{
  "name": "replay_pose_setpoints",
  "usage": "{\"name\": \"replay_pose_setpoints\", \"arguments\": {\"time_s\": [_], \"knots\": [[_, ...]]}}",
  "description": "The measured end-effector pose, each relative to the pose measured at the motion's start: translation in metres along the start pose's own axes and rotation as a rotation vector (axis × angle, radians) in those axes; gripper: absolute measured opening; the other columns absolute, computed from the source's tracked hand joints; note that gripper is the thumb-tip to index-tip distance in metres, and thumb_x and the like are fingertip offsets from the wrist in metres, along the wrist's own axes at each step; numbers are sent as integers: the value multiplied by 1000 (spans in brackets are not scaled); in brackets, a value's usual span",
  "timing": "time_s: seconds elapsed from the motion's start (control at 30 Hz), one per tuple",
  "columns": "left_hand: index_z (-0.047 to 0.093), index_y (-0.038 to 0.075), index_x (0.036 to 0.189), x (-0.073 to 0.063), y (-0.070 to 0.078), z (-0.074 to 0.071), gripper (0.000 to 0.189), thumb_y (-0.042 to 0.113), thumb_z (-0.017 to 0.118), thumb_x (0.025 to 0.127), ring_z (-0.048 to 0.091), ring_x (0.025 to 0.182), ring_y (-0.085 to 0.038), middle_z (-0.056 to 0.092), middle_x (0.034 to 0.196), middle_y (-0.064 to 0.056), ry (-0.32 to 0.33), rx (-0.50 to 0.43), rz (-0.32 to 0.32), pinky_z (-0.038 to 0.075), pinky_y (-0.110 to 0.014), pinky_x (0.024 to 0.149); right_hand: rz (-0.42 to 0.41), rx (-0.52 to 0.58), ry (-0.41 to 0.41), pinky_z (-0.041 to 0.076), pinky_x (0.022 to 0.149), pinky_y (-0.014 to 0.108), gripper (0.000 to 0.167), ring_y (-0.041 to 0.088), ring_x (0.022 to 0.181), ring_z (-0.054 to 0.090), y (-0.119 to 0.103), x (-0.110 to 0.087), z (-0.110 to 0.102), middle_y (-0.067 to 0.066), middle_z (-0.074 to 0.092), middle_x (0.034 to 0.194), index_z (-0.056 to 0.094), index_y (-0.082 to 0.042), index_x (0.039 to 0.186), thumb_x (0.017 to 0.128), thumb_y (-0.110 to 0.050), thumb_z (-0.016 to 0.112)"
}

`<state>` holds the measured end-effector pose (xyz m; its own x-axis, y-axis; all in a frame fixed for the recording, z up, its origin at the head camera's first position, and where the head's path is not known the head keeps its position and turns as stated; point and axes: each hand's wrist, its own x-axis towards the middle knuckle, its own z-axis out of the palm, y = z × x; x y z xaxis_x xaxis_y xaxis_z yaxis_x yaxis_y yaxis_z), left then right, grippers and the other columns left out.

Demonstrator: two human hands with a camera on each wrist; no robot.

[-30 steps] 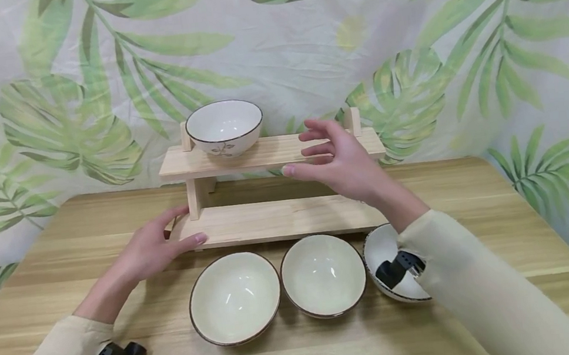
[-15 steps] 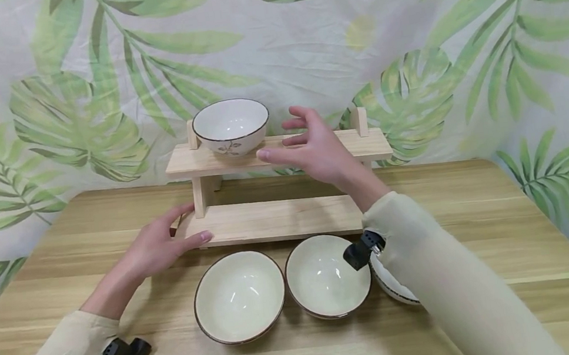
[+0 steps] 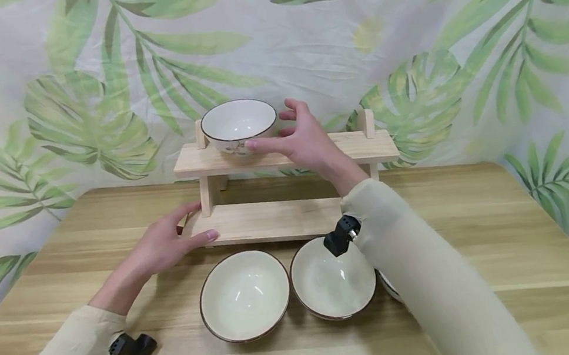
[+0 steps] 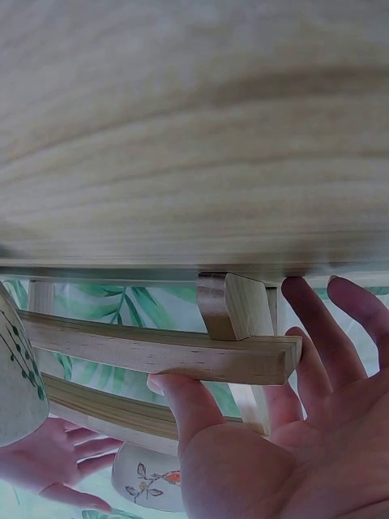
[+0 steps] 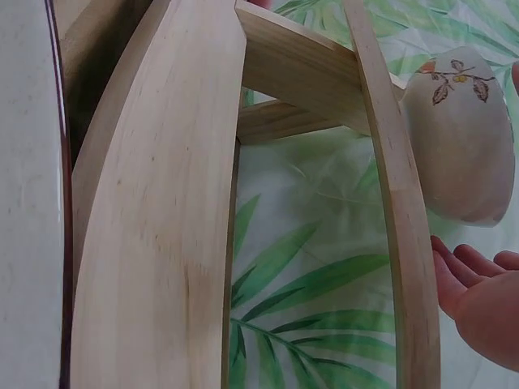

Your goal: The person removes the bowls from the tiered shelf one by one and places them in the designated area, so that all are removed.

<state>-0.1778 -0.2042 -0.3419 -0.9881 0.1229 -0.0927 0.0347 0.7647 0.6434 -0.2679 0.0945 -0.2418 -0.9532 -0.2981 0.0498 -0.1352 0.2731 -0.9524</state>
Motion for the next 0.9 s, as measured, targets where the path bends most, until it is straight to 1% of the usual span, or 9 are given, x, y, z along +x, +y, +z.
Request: {"name": "replay_pose_setpoints", "arguments": {"time_s": [0.23, 0.33, 0.47, 0.57, 0.73, 0.8, 0.9], "knots": [[38, 11, 164, 5, 4, 4, 87, 52, 75, 97, 53, 141, -47, 53, 156, -30, -6, 0, 17, 44, -64, 114, 8, 9, 28, 48, 114, 46, 118, 24, 143, 51, 3, 7, 5, 6, 35, 170, 12, -16, 171, 84, -33, 91], [38, 11, 164, 3, 4, 2, 87, 53, 74, 97, 54, 139, -47, 53, 155, -31, -4, 6, 12, 46, -63, 112, 8, 2, 27, 48, 114, 45, 120, 24, 143, 51, 2, 12, 11, 7, 33, 171, 11, -16, 171, 83, -33, 92], [37, 11, 165, 1, 1, 1, 88, 53, 74, 97, 55, 138, -47, 52, 155, -32, 5, 21, 0, 47, -64, 111, -9, 0, 17, 45, 117, 43, 122, 25, 144, 48, 1, 19, 20, 10, 35, 168, 11, -13, 170, 81, -31, 94], [37, 11, 165, 0, -1, 0, 88, 53, 74, 97, 56, 138, -47, 53, 154, -32, 6, 24, -3, 47, -63, 110, -31, 8, 28, 44, 118, 40, 118, 25, 141, 49, 0, 24, 25, 11, 42, 161, 18, -11, 167, 79, -28, 96], [37, 11, 165, 1, -1, 2, 88, 54, 74, 97, 57, 135, -45, 53, 154, -31, 0, 23, -9, 48, -63, 109, -79, 52, 38, 45, 116, 36, 103, 23, 132, 56, 0, 29, 33, 9, 53, 148, 34, -11, 156, 76, -23, 98], [37, 12, 165, 1, 0, 2, 88, 54, 74, 97, 57, 134, -45, 54, 154, -31, 1, 25, -8, 48, -62, 108, -81, 59, 46, 46, 115, 35, 100, 23, 129, 58, -1, 30, 36, 9, 54, 146, 36, -12, 153, 75, -22, 98], [37, 12, 165, 2, 0, 2, 88, 55, 74, 97, 58, 133, -44, 55, 153, -31, 2, 28, -6, 49, -62, 107, -64, 51, 73, 47, 113, 35, 105, 23, 127, 60, -1, 31, 38, 9, 54, 145, 33, -13, 154, 73, -23, 100]]}}
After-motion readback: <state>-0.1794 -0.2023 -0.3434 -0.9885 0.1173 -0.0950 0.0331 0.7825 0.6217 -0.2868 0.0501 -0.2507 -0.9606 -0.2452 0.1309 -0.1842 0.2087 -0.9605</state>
